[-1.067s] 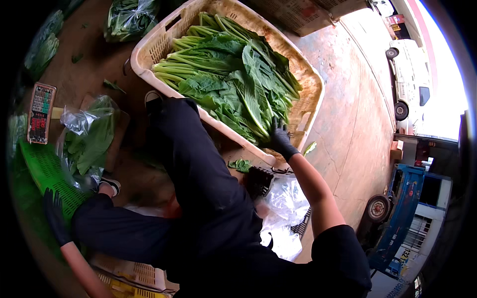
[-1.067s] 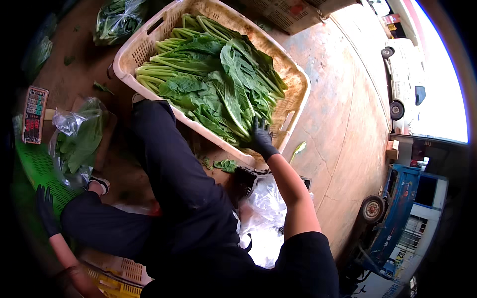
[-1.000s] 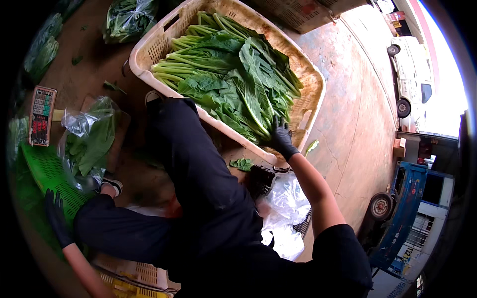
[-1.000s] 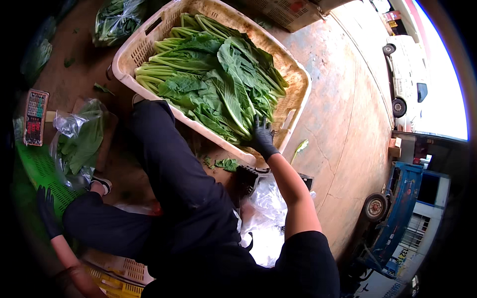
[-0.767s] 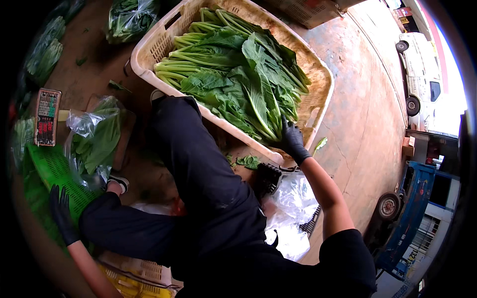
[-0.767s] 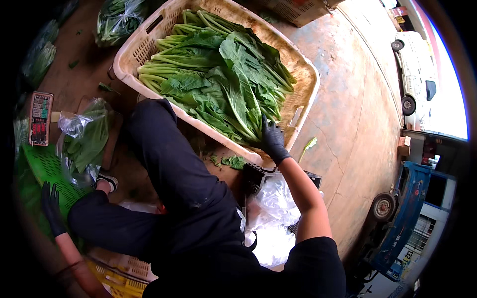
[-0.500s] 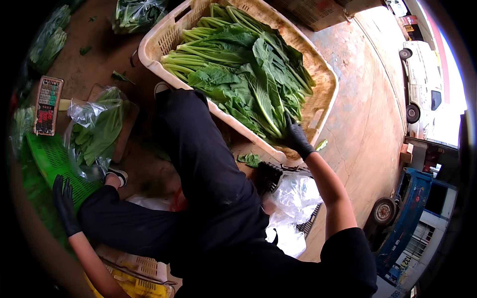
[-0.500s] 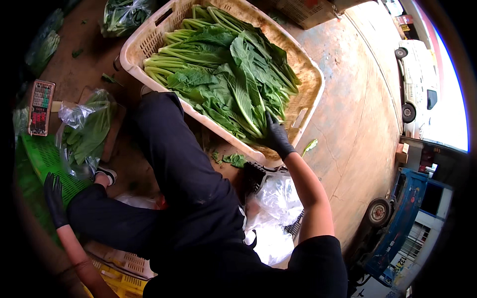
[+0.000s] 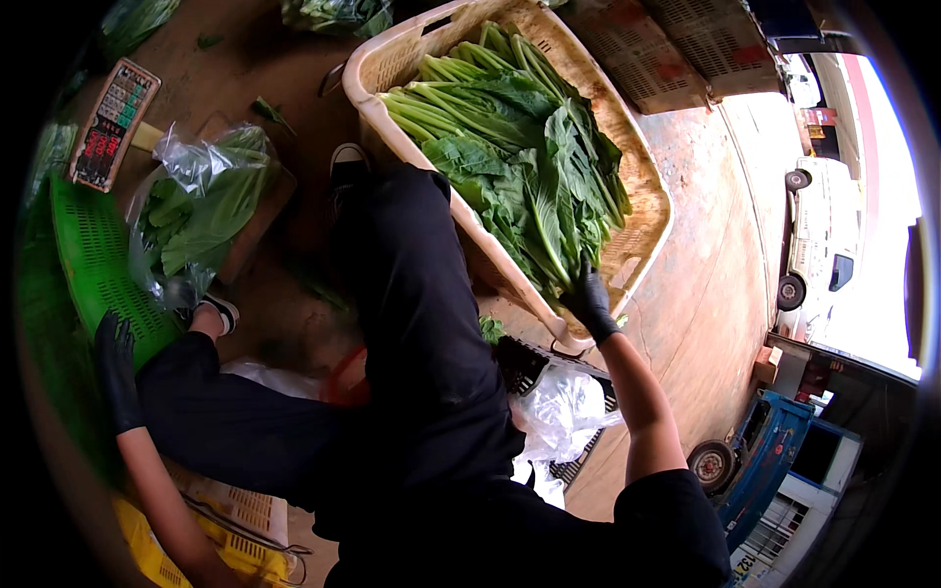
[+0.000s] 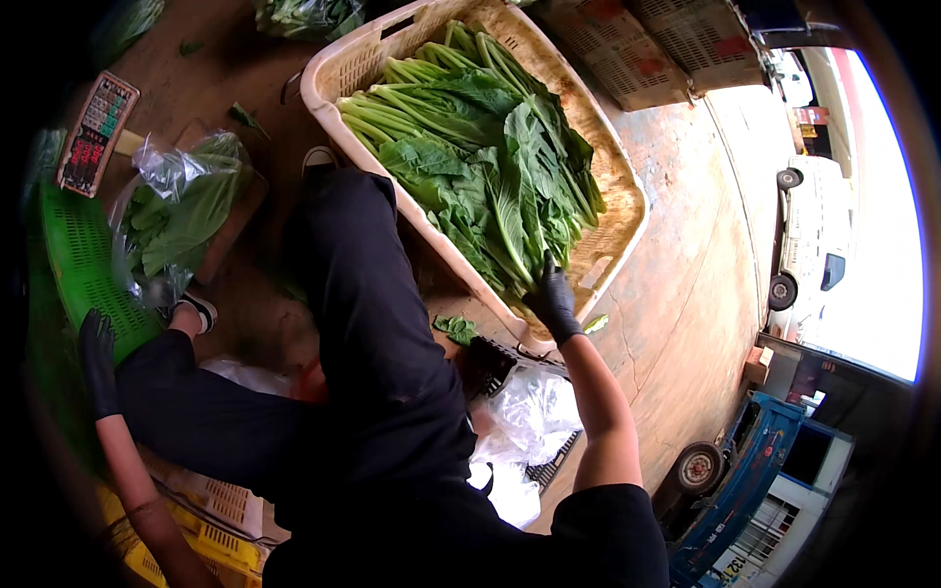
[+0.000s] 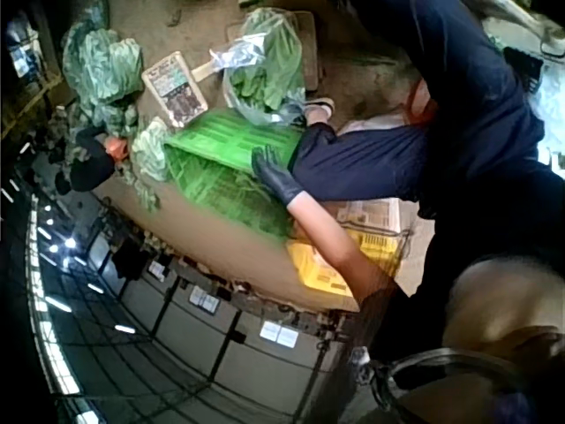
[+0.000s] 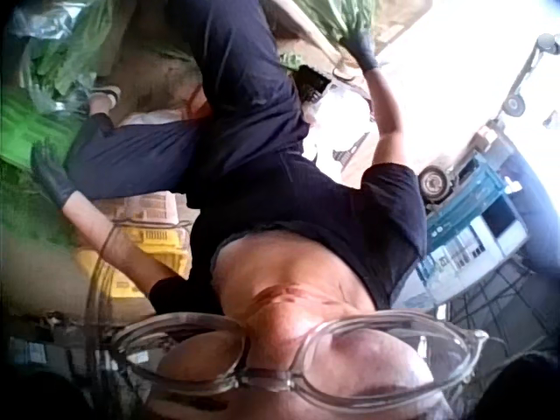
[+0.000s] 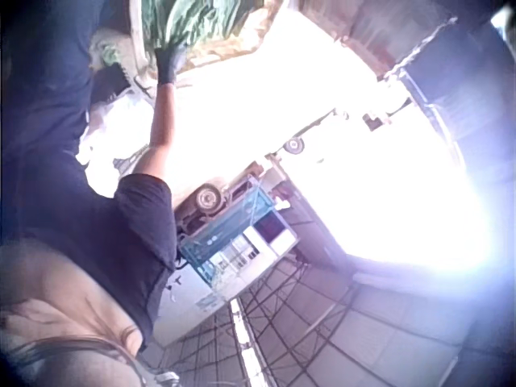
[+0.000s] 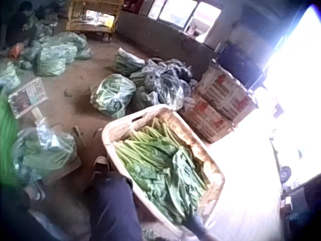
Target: The person puts leafy green vegetables from a plastic crate into a plastic bag, weighs the bag on a digital scale, and ties the bag closed by hand.
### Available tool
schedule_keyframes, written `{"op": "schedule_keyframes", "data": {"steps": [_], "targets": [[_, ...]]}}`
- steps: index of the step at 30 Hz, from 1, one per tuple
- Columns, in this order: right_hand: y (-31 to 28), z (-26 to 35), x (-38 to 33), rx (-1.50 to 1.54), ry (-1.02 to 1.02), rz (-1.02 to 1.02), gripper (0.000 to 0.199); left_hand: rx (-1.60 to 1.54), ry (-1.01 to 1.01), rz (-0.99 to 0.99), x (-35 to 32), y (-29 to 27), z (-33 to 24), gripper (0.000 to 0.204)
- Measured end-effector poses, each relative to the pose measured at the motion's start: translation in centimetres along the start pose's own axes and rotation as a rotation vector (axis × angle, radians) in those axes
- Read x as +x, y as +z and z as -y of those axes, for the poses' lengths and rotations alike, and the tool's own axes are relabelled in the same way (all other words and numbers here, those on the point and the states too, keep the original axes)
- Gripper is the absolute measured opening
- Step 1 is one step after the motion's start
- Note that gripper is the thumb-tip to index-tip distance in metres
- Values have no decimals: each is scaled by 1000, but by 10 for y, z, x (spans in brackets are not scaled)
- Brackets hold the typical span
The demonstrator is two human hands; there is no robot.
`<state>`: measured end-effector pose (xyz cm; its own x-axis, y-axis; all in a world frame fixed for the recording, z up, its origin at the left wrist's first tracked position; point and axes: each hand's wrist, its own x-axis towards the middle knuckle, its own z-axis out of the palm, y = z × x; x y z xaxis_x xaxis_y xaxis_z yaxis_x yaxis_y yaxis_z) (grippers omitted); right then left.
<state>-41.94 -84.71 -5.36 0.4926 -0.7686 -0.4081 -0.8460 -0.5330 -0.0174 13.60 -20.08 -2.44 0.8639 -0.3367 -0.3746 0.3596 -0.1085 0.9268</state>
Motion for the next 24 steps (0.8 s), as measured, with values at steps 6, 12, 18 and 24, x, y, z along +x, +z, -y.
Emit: {"op": "schedule_keyframes", "data": {"steps": [6,12,18,24], "targets": [[-83,-8,-1,196,-141,-21,56,-12,-28,-43,-3,-23,2,40],[-151,-73,-25,763,-16,-194,44,214,35,-114,-1,26,2,39],[-290,-21,-62,954,-292,-625,35,582,345,-37,-3,120,-4,33],[-292,19,10,836,-418,-726,22,609,356,-101,-1,118,-6,32]]}}
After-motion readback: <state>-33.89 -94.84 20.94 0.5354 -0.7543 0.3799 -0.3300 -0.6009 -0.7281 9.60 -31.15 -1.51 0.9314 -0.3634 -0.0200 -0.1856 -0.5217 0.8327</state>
